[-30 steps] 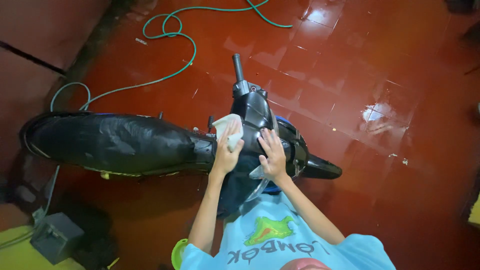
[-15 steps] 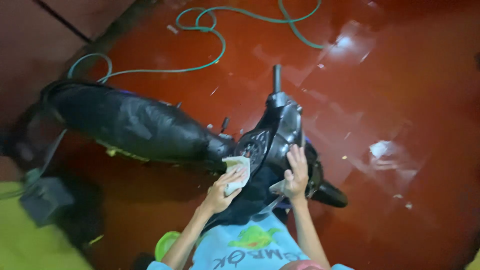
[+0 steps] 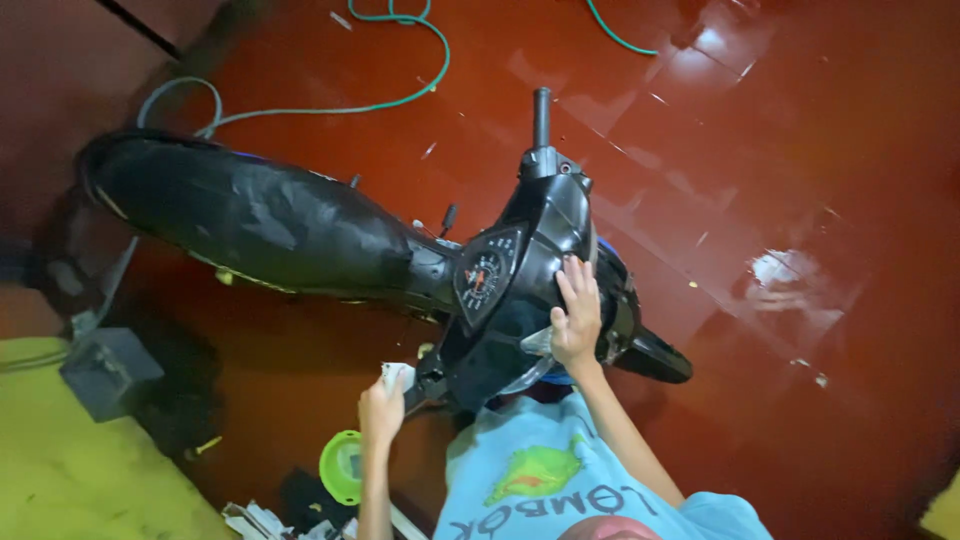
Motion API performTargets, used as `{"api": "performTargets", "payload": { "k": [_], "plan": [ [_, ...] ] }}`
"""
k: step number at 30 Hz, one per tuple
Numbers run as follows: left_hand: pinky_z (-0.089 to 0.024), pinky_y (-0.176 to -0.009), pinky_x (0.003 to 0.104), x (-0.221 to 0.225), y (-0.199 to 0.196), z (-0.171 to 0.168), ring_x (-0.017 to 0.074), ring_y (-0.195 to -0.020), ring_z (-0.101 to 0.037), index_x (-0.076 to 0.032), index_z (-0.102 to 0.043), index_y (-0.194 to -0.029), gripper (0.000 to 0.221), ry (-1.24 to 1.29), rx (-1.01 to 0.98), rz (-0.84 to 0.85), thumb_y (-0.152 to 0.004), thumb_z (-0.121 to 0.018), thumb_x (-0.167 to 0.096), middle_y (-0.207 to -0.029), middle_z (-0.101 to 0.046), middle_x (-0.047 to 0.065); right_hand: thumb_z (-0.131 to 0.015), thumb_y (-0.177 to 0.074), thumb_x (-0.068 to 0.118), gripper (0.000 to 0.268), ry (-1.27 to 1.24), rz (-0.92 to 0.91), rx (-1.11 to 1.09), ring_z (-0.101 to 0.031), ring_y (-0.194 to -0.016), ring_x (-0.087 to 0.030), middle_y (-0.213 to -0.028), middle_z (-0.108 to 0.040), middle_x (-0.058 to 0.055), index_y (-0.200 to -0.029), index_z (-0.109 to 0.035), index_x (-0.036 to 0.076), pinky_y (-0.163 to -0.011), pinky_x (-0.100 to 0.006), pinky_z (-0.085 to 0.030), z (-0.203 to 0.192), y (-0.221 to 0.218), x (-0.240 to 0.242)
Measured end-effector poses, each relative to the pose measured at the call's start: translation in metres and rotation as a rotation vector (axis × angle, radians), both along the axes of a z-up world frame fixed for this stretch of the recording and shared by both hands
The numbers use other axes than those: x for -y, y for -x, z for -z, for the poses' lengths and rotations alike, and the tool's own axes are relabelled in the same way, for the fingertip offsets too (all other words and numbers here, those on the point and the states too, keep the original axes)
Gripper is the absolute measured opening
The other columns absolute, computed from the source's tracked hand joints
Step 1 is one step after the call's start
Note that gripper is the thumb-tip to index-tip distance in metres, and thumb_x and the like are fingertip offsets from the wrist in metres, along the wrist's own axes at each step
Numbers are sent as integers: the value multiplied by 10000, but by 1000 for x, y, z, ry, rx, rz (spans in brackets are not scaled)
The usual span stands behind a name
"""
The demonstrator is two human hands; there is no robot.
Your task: The person wipes the front fairing and dashboard area of a black motorcycle using a white cloth. They repeatedly rub the surface around the instrument cluster and handlebars, occasionally folding the cloth to use a cleaner section.
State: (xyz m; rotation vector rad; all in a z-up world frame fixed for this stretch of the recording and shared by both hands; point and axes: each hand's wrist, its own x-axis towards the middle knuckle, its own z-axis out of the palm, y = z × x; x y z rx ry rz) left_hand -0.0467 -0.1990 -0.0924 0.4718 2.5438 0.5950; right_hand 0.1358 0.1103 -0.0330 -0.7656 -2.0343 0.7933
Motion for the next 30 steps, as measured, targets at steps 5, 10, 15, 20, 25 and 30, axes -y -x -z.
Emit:
{"api": "performTargets", "payload": {
  "k": [5,10,15,20,25,30],
  "plan": [
    [-526,-709,529,-19,-7,-24,499,-784,-676,-25,-699,-1034,394,-57,-8,-4,-969,-523,-371,-876,-738,251,-370,-1073,420,543,-22,11,2,-338,-1547,-360,-1582,-476,-109,-1449,-546,70,-1257,-467,-304,-4,-1,0],
    [-529,-785,509,8,41,63,391,-914,-728,36,-730,-1012,525,-84,315,-175,-980,-608,-473,-856,-727,247,-358,-1073,431,577,-215,40,-87,-407,-1449,-467,-1522,-528,-221,-1401,-629,42,-1178,-524,-320,18,4,-11],
    [-529,-794,460,-50,71,22,295,-914,-690,83,-729,-1052,512,-399,289,-205,-961,-697,-419,-896,-720,224,-381,-1078,424,558,-214,46,-101,-417,-1445,-460,-1525,-525,-223,-1396,-632,40,-1177,-519,-320,23,2,-11],
    [-378,-1145,553,-185,43,-97,418,-1332,-534,3,-709,-1260,285,-884,310,216,-1019,-609,-112,-1326,-644,273,-387,-1070,445,580,-189,65,-97,-417,-1451,-433,-1522,-535,-204,-1412,-631,46,-1182,-495,-322,28,2,-11],
    [-252,-1044,832,-224,14,-50,618,-1431,-239,-270,-516,-1502,565,-552,63,582,-972,-640,-119,-1661,-313,131,-337,-1090,455,580,-172,67,4,-376,-1478,-418,-1585,-463,-180,-1478,-564,89,-1185,-492,-283,26,-2,-4],
    [-354,-1070,687,-169,-2,-57,562,-1408,-329,-253,-545,-1489,669,-655,-40,605,-884,-664,6,-1587,-435,157,-330,-1086,474,591,-166,96,37,-370,-1491,-390,-1598,-448,-172,-1487,-555,102,-1195,-469,-266,40,-5,-1]
  ]
}}
